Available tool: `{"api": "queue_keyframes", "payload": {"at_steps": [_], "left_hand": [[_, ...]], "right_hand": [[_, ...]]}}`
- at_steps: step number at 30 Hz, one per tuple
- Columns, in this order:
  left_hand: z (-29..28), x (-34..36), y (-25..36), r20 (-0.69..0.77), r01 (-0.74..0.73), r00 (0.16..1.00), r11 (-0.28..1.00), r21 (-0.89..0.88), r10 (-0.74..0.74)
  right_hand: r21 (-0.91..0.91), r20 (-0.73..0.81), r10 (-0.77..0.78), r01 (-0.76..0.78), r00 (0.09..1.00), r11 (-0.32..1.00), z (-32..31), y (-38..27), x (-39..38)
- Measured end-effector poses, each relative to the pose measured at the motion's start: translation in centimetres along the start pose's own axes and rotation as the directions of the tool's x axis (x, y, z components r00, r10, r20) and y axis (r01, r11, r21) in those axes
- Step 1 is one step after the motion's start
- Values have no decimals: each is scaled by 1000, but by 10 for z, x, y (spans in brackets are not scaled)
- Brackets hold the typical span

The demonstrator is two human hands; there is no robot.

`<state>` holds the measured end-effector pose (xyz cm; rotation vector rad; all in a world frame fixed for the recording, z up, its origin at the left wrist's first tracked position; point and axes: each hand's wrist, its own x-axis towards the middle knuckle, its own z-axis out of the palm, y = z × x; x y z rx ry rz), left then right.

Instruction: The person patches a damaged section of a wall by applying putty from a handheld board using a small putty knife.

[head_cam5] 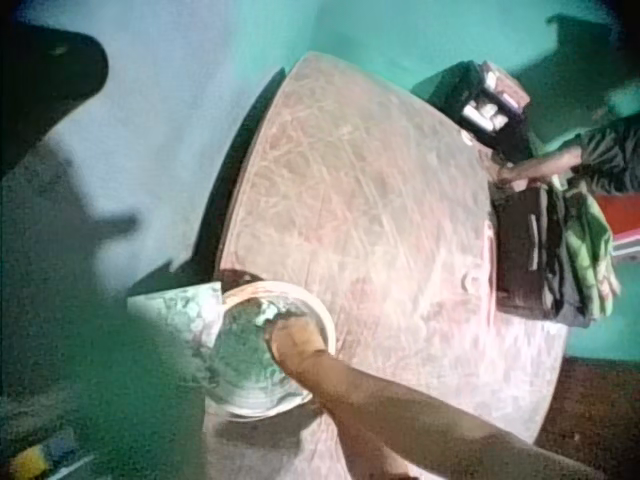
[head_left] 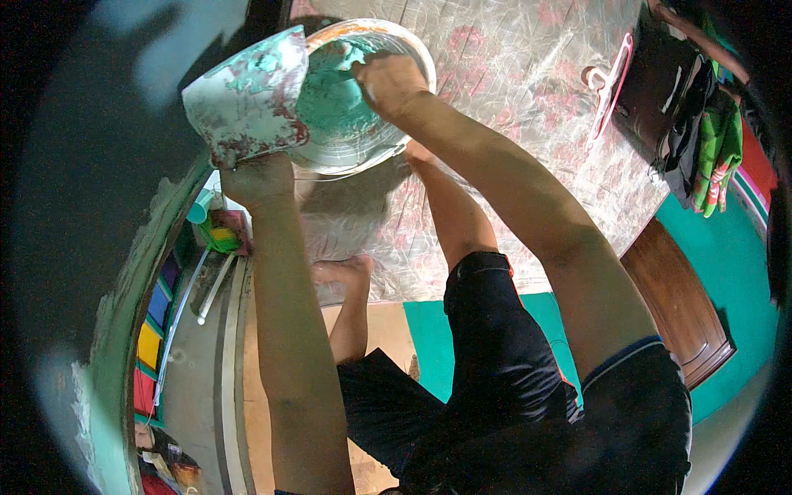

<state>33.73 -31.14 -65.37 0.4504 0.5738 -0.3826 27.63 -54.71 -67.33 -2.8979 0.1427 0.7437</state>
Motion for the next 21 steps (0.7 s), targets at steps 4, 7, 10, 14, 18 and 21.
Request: {"api": "queue_keyframes", "payload": {"at_steps": [4, 7, 10, 14, 18, 21], "left_hand": [[-1, 9, 4, 11, 37, 999, 993, -109, -36], [-12, 15, 5, 203, 189, 968, 958, -214, -146], [-18, 18, 7, 220, 189, 965, 959, -212, -142], [-27, 17, 17, 139, 129, 984, 983, -129, -111], [-28, 21, 11, 248, 211, 955, 960, -186, -163], [-26, 21, 16, 371, 310, 905, 920, -241, -208]], "right_hand": [[236, -2, 26, -25, 1000, 971, 12, 16, 4], [341, -66, 98, -70, 993, 937, 28, 26, -7], [149, -140, -120, 141, 983, 979, 38, 24, -7], [84, -38, -164, 167, 986, 982, 33, 18, -1], [285, -24, -46, 51, 999, 957, 30, 23, 11], [480, 22, 97, -95, 995, 872, 27, 11, 5]]}}
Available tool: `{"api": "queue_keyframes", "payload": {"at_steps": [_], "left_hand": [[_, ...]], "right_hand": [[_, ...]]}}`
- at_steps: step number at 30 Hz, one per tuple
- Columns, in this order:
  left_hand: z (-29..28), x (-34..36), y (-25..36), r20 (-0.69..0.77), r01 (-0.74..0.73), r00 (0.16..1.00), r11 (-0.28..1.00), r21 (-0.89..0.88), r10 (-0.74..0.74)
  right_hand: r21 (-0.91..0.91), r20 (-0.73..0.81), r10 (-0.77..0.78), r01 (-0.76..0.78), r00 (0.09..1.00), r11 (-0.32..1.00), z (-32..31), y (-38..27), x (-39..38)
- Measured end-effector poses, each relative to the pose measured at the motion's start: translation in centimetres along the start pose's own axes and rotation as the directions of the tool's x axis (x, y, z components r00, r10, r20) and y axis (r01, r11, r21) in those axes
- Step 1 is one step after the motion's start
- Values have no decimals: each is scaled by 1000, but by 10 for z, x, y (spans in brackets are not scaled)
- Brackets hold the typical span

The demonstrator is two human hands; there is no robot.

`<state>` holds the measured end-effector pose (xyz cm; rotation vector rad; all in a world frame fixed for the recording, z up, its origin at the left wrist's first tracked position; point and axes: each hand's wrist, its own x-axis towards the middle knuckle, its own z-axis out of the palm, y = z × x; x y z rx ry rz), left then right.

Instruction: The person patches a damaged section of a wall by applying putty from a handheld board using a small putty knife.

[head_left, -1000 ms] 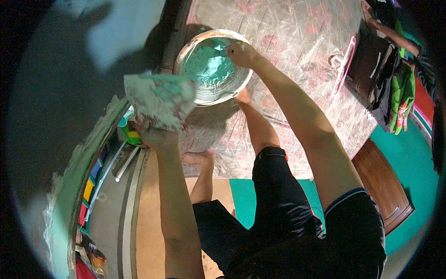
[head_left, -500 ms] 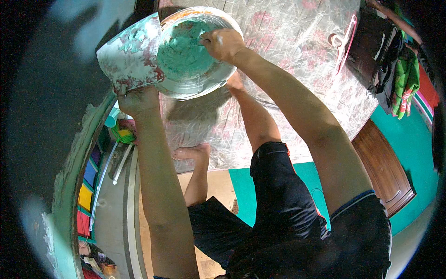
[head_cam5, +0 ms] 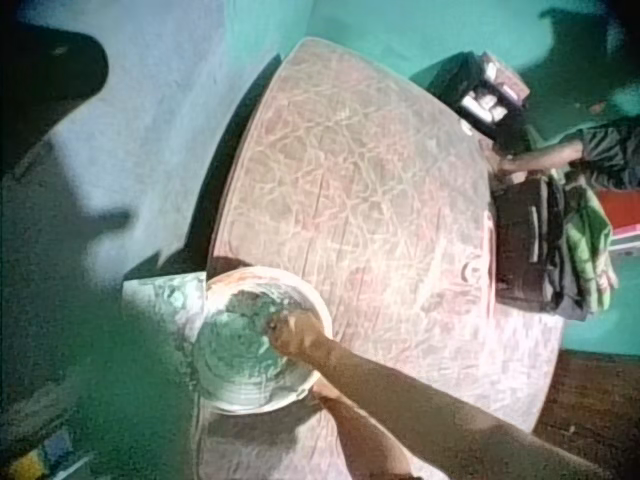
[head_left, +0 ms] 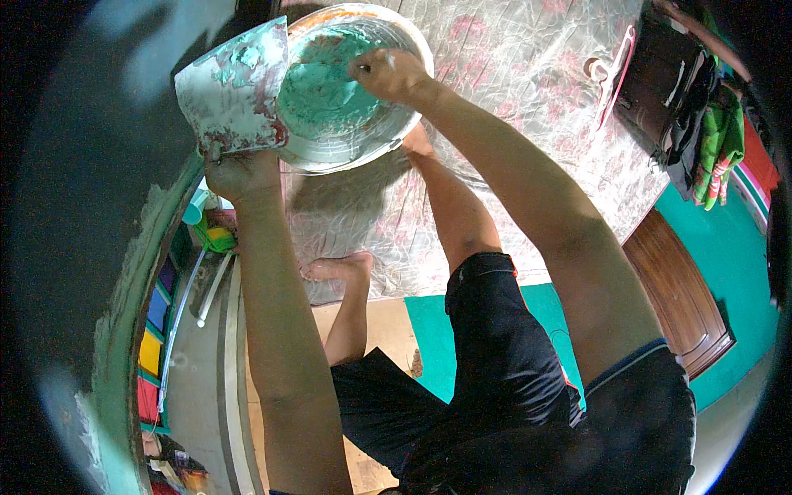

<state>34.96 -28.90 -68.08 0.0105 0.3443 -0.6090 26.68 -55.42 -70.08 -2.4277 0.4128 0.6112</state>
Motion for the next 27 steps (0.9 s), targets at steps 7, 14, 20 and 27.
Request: {"api": "queue_keyframes", "payload": {"at_steps": [7, 14, 20, 27], "left_hand": [[6, 2, -3, -290, -164, 917, 923, 348, 273], [25, 12, -27, -433, -161, 809, 859, 487, 397], [17, 12, -22, -482, -115, 797, 875, 471, 364], [24, 11, -19, -430, -178, 809, 864, 471, 402]], "right_hand": [[-392, 86, -214, 230, 973, 891, 18, -7, 7], [-341, 91, -505, 503, 859, 794, 7, 5, 18], [-279, 142, -402, 426, 905, 861, -20, 12, 0], [-430, 159, -56, 120, 986, 895, -39, -19, -21]]}}
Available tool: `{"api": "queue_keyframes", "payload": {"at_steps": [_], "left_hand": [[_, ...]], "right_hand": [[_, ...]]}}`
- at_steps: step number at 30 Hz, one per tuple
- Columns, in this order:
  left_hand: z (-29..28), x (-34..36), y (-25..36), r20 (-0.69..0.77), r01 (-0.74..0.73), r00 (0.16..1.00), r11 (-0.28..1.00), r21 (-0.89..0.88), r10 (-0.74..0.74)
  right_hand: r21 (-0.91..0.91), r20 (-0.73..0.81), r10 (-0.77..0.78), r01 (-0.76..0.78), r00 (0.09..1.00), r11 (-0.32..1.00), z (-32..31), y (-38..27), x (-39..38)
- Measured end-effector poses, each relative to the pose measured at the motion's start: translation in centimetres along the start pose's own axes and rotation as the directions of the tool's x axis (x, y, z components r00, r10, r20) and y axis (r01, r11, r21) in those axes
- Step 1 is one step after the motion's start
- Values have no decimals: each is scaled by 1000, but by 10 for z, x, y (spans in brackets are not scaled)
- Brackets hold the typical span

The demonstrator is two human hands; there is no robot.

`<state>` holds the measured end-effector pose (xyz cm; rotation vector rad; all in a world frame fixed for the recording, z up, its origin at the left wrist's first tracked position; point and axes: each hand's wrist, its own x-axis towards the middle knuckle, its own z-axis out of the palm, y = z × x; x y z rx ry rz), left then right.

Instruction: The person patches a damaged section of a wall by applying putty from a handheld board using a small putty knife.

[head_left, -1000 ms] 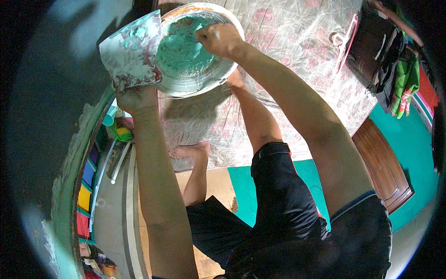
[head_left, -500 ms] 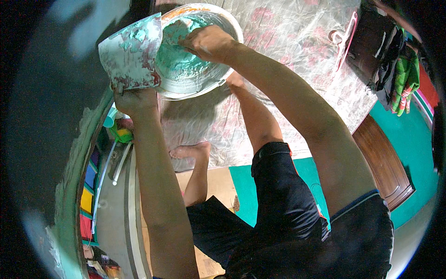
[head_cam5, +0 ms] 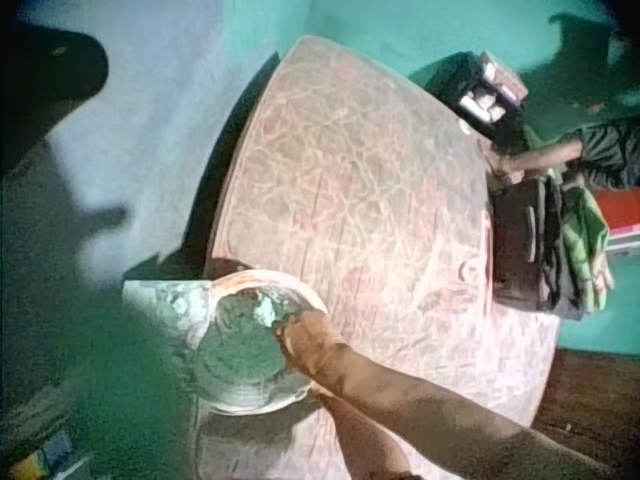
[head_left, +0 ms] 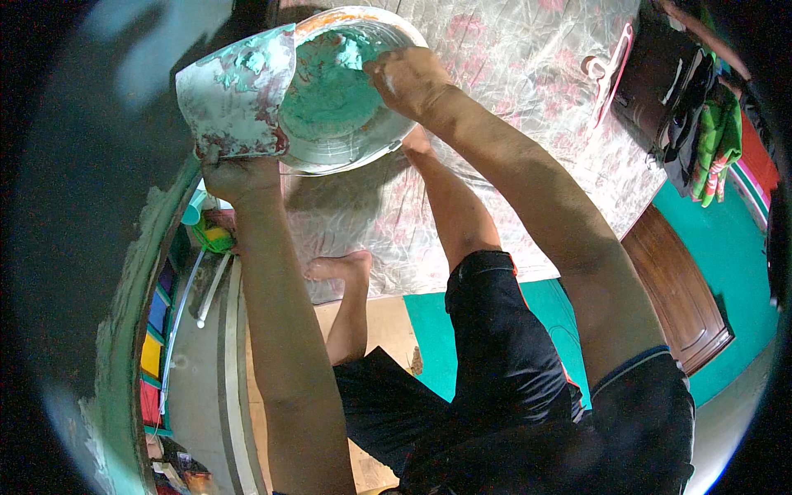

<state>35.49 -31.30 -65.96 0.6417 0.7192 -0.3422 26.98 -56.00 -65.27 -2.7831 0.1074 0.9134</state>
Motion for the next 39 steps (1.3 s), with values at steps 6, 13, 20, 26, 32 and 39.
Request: {"api": "queue_keyframes", "payload": {"at_steps": [6, 13, 20, 26, 32, 39], "left_hand": [[-20, 11, -4, 105, 79, 992, 991, -106, -68], [-13, 6, 0, 101, 53, 994, 993, -106, -42], [-16, 8, 2, 134, 60, 990, 990, -132, -42], [-15, -1, 6, 74, -11, 997, 999, -38, 14], [-26, 10, 0, 171, 62, 984, 993, -99, -44], [-5, 4, -3, 97, -52, 994, 998, -43, 56]], "right_hand": [[-5, 176, -12, 13, 984, 1000, 25, -3, 0], [159, 22, -11, 7, 1000, 987, 59, -1, -11], [76, -22, -101, 102, 995, 992, 58, -20, -18], [307, 99, -24, -8, 995, 952, 45, -25, 6], [255, 126, -127, 91, 984, 963, 27, 1, 35], [270, -25, -309, 304, 951, 914, 6, 14, 38]]}}
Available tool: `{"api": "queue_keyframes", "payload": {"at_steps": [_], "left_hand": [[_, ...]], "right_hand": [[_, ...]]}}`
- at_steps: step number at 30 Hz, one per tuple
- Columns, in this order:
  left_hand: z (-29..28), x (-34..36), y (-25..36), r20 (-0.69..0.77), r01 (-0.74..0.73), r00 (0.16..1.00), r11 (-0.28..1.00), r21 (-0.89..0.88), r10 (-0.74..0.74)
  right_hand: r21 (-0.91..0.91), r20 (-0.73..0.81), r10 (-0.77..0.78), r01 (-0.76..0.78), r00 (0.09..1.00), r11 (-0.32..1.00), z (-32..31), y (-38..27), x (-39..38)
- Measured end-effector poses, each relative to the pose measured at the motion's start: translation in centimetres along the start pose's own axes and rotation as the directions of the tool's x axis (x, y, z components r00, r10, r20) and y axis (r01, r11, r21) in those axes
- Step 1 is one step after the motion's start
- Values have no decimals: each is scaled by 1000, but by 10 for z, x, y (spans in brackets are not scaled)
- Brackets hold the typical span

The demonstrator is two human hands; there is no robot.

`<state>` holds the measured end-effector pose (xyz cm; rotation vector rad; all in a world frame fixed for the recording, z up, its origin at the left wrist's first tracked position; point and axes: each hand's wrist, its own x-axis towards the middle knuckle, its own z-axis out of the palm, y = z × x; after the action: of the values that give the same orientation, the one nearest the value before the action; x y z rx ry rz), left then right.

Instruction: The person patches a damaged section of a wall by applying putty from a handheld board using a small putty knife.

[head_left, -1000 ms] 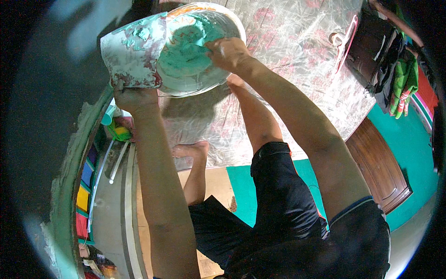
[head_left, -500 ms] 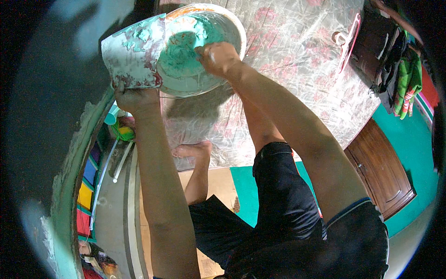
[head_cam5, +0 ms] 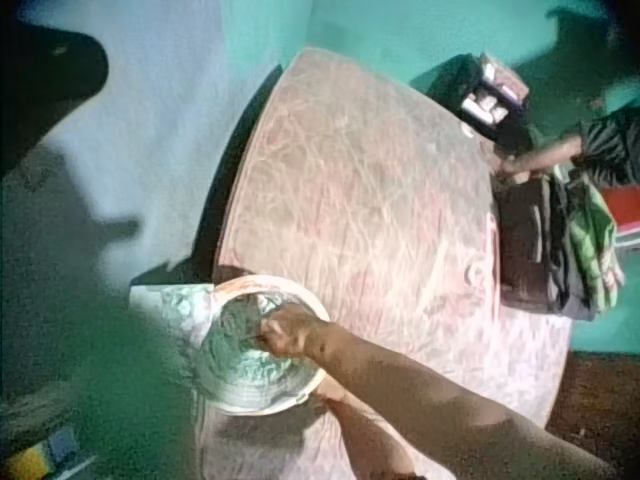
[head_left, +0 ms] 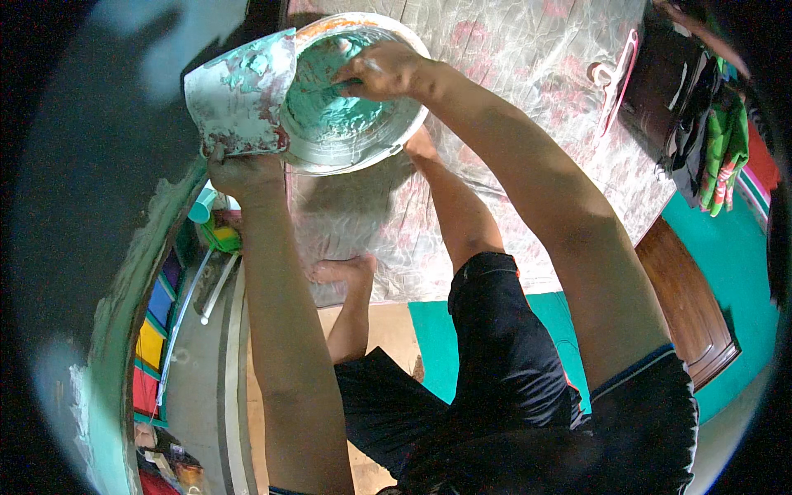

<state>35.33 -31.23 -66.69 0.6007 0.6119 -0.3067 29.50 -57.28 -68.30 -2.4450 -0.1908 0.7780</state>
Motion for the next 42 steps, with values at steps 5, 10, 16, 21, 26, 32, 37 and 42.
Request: {"api": "queue_keyframes", "payload": {"at_steps": [5, 10, 16, 21, 26, 32, 37, 42], "left_hand": [[11, -10, 1, 6, 77, 997, 995, -60, -77], [40, -31, 11, -31, -13, 999, 998, 62, 15], [51, -82, 57, 107, -14, 994, 1000, -8, 15], [72, -159, 90, -79, -3, 997, 999, 41, 6], [100, -229, 124, -73, 0, 997, 999, -46, -4], [145, -336, 185, -99, -134, 988, 978, -158, 119], [195, -454, 257, -13, -293, 956, 948, -125, 294], [227, -588, 312, 18, -460, 880, 859, -225, 475]], "right_hand": [[105, -30, 41, -37, 999, 994, -13, -2, -41], [188, -152, 85, -56, 985, 981, -30, -1, -93], [167, -280, 3, 46, 960, 985, -71, -10, -163], [239, -249, 41, 21, 968, 971, -143, -59, -221], [119, -393, -160, 223, 906, 968, -246, -149, -268], [-34, -236, -406, 410, 883, 912, -377, -302, -289], [-147, -160, -713, 698, 683, 701, -440, -448, -297], [-152, 8, -886, 876, 464, 457, -473, -577, -322]]}}
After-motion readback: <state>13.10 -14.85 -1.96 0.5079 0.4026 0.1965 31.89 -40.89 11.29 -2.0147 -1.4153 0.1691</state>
